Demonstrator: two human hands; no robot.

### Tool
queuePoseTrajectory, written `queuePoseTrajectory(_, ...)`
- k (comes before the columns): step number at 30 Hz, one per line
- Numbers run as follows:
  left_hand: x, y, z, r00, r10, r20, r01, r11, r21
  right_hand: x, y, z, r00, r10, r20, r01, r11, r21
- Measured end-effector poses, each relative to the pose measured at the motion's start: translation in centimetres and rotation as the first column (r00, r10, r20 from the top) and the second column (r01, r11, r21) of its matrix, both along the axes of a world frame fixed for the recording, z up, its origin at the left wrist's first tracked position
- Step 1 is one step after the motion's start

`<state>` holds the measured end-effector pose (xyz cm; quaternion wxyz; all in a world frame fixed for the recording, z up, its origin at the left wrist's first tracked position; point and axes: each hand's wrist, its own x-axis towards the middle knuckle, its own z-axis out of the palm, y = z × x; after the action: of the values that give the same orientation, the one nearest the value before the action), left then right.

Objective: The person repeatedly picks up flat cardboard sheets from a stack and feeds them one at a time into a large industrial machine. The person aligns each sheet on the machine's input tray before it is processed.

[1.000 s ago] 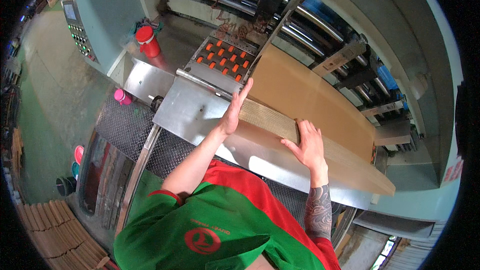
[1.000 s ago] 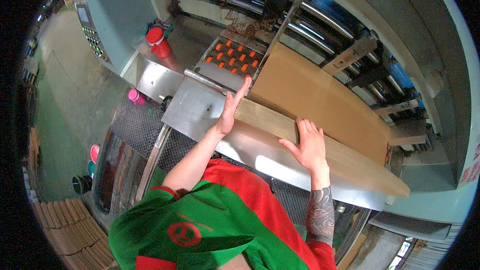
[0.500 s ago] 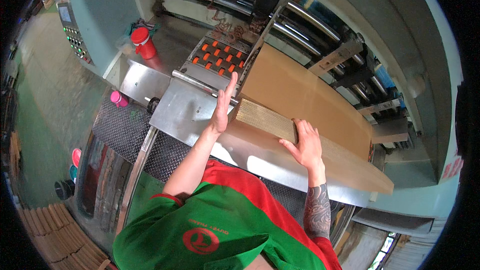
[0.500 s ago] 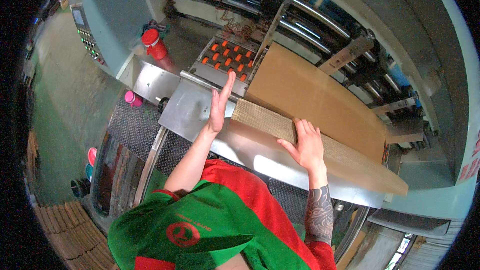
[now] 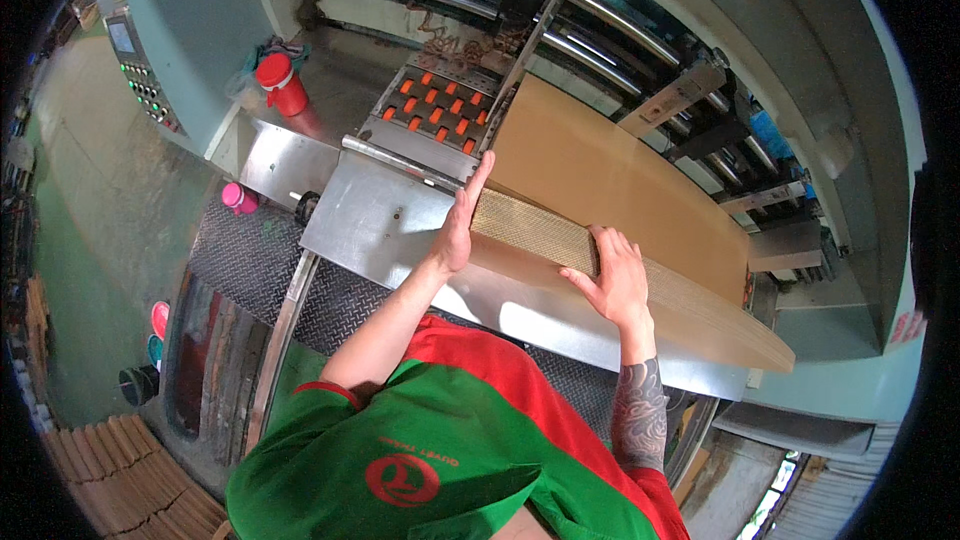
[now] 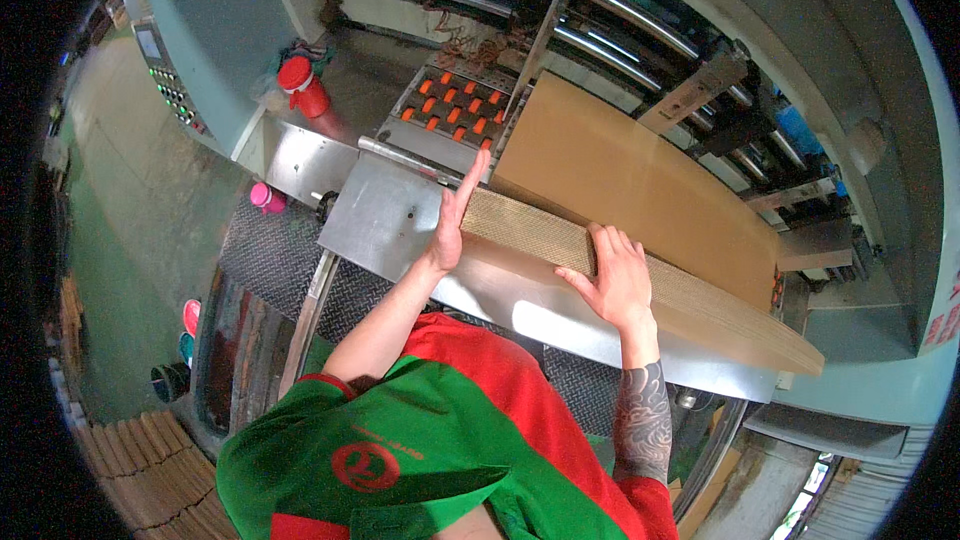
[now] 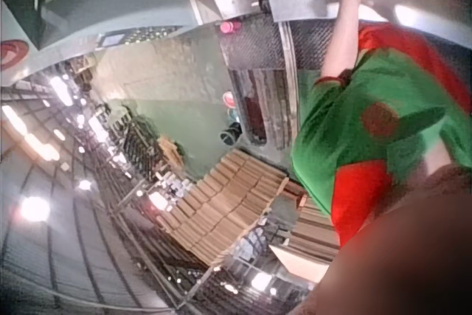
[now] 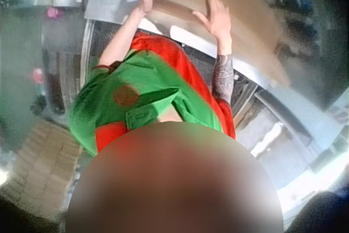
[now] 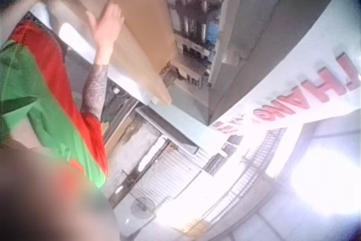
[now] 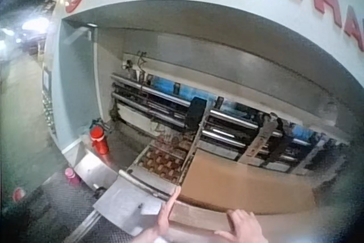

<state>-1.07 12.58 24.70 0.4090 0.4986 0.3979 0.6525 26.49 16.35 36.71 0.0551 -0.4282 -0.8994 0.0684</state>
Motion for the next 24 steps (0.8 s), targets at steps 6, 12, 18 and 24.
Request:
queuePoseTrajectory(6, -1.0, 0.5, 0.7, 0.994, 0.109, 0.015, -0.110, 0.994, 0.014, 0.1, 0.1, -0.1, 1.000, -0.011, 0.021, 0.012, 1.000, -0.006)
queuePoseTrajectory(12, -0.7, 1.3, 1.1, 0.993, 0.097, 0.069, -0.101, 0.994, 0.049, 0.0, 0.1, -0.1, 1.000, -0.019, 0.017, 0.019, 1.000, 0.001)
queuePoseTrajectory(18, -0.8, 1.6, 1.3, 0.998, -0.020, 0.065, 0.018, 0.999, 0.027, 0.1, 0.2, -0.1, 1.000, -0.006, 0.000, 0.006, 1.000, -0.009)
queuePoseTrajectory(24, -0.8, 1.0, 0.7, 0.984, -0.166, 0.063, 0.165, 0.986, 0.016, 0.0, 0.1, 0.1, 1.000, -0.012, 0.021, 0.012, 1.000, -0.005)
